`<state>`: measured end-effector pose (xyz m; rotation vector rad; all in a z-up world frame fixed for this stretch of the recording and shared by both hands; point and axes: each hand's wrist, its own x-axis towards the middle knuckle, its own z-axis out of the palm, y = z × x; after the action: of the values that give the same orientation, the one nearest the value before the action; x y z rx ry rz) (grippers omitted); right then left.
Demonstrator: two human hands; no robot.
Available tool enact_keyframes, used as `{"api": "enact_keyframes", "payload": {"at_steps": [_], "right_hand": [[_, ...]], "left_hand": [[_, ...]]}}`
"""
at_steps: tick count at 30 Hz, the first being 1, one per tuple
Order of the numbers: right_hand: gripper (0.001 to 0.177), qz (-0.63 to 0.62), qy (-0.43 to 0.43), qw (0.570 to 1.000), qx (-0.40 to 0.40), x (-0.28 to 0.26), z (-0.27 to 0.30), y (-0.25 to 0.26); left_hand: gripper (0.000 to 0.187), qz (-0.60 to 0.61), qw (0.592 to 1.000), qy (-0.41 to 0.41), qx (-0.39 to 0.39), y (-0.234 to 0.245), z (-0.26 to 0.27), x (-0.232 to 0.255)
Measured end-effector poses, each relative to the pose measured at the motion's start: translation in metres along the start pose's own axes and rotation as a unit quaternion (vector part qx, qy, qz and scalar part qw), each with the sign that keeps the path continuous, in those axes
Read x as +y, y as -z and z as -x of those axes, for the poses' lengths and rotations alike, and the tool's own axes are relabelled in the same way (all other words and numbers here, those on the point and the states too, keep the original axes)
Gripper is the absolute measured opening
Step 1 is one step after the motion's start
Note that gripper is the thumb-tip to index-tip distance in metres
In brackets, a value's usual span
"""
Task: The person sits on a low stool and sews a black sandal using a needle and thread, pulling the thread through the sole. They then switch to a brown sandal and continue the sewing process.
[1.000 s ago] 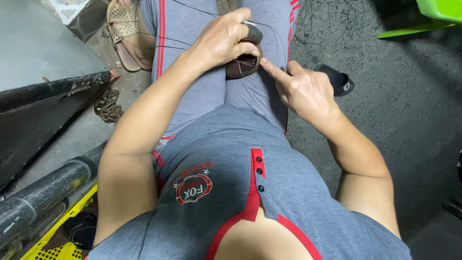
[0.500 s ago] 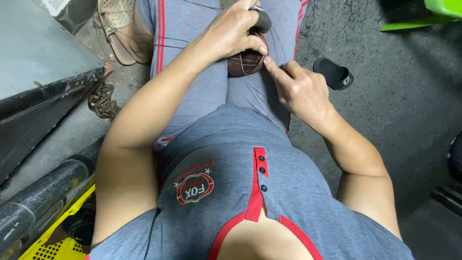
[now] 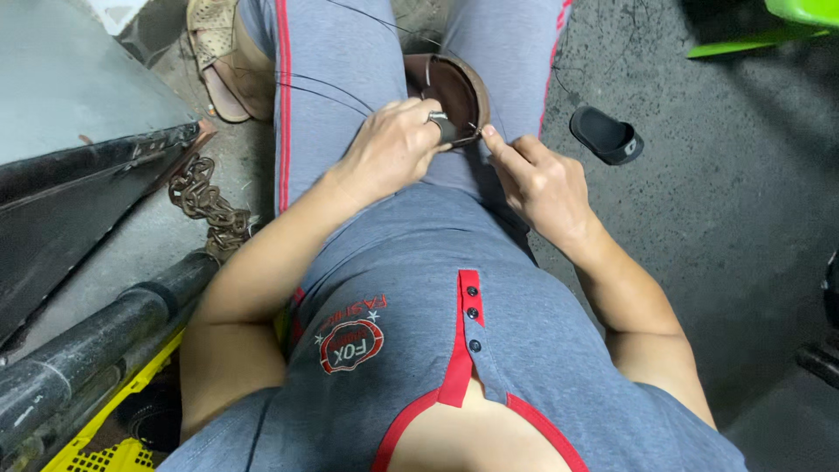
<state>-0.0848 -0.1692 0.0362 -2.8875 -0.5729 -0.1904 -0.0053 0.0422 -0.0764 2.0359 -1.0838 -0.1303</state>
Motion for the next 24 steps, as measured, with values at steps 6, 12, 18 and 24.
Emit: {"api": "enact_keyframes", "payload": {"at_steps": [6, 12, 18, 24], "right_hand": [[0.031, 0.008, -0.013, 1.0, -0.005, 0.002, -0.001, 0.003], [0.027, 0.102, 0.05, 0.993, 0.012, 0.007, -0.011, 0.009], [0.036, 0.158, 0.052, 0.985, -0.035, 0.02, 0.006, -0.007], [0.053, 0.124, 0.017, 0.979, -0.164, 0.028, 0.008, -0.003]], "left_hand": [[0.009, 0.406, 0.913, 0.039, 0.012, 0.044, -0.021, 0.032], [0.004, 0.367, 0.918, 0.077, 0.132, 0.027, -0.035, 0.039], [0.017, 0.0, 0.993, 0.085, 0.081, -0.014, -0.024, 0.031], [0.044, 0.157, 0.972, 0.157, 0.072, 0.015, -0.023, 0.035]]}}
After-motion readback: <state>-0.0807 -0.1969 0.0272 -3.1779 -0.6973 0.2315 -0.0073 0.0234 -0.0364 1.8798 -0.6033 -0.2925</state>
